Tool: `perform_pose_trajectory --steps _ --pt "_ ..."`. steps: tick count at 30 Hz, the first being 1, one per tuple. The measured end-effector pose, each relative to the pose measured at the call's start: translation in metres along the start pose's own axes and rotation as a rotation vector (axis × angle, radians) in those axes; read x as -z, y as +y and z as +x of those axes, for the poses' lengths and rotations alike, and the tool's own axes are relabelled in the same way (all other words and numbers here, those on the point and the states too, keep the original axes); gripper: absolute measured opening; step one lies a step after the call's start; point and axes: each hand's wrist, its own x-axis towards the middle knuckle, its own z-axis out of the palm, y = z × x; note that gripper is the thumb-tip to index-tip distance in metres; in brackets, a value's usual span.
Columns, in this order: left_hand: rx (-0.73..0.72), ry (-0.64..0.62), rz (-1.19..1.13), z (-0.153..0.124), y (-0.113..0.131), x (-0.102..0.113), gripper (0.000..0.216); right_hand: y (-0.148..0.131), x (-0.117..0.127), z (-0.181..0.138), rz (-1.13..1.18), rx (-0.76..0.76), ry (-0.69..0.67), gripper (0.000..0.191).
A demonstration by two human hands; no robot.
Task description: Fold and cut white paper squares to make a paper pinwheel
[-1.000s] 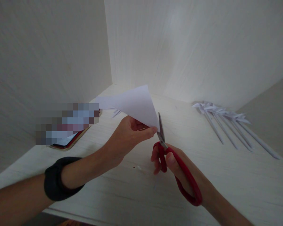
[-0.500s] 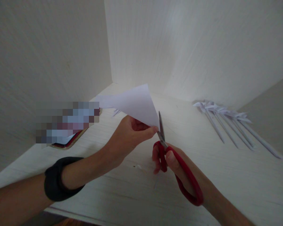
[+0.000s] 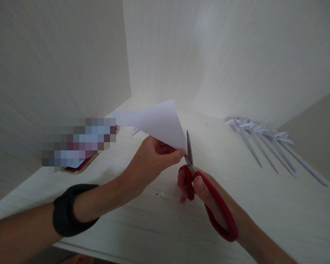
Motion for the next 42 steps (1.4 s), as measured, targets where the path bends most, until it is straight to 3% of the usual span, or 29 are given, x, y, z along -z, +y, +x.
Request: perform_pose_trajectory --steps 42 --pt "-0.011 -0.034 0.032 -0.0029 -0.0019 0.0024 0.010 -0.0015 0.0001 -0.0014 -0.017 -0.019 -0.019 0.049"
